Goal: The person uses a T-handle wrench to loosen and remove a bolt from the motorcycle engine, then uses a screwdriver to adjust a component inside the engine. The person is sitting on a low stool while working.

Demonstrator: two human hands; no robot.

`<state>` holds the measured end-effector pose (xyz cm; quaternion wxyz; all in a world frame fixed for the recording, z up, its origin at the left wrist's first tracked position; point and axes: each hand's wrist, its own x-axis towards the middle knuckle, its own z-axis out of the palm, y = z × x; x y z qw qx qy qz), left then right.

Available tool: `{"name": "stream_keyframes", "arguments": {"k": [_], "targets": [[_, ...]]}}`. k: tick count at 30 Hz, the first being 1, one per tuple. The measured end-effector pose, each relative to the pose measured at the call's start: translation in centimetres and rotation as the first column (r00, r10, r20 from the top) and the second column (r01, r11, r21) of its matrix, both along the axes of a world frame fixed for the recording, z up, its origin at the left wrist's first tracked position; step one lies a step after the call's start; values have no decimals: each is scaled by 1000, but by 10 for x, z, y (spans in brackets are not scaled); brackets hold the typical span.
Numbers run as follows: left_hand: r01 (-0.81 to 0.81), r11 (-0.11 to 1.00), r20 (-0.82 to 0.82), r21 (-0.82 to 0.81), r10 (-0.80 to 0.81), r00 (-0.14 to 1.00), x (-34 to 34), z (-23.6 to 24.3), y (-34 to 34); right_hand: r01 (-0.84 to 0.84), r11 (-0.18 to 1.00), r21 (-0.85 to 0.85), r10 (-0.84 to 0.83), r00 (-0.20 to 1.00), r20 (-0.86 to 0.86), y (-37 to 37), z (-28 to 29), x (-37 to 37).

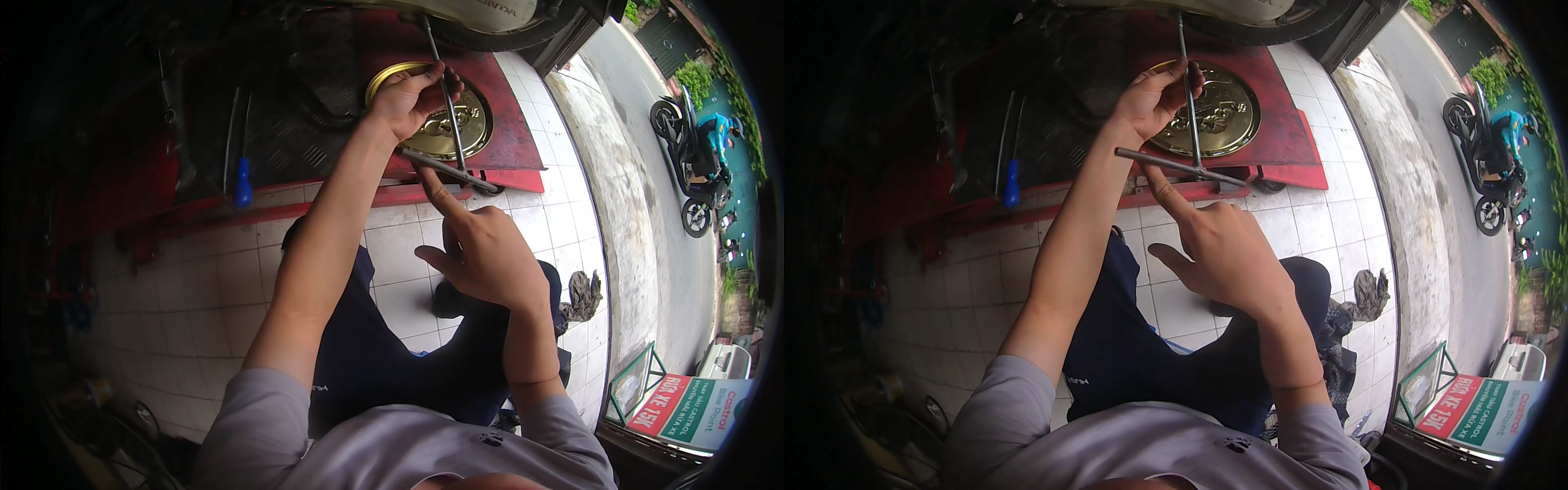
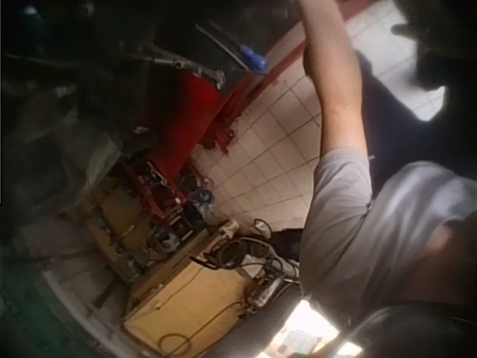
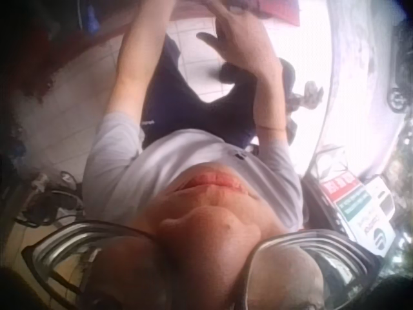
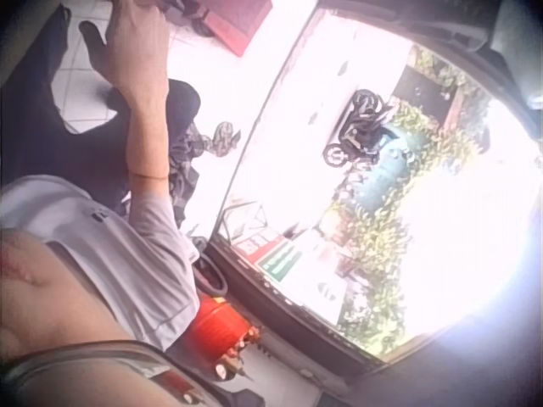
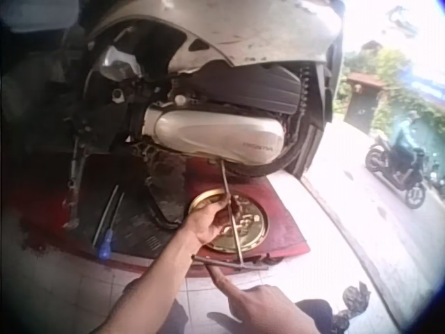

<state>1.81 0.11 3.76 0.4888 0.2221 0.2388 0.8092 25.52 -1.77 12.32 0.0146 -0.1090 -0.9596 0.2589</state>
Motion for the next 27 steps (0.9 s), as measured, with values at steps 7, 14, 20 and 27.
{"name": "stream_keyframes", "arguments": {"k": [7,14,20,27], "targets": [[-3,1000,2,18,3,1000,0,1,4,107,961,253,-129,989,72,23,-22,10],[-60,998,-50,-25,59,997,-7,-1,-1,35,998,44,-24,973,-230,2,-10,-6],[-104,993,-44,-64,101,994,1,2,10,204,916,346,-218,976,0,14,-26,3],[-108,994,-35,-36,107,994,-9,2,1,62,997,-38,-67,985,-159,-1,-6,-6]]}}
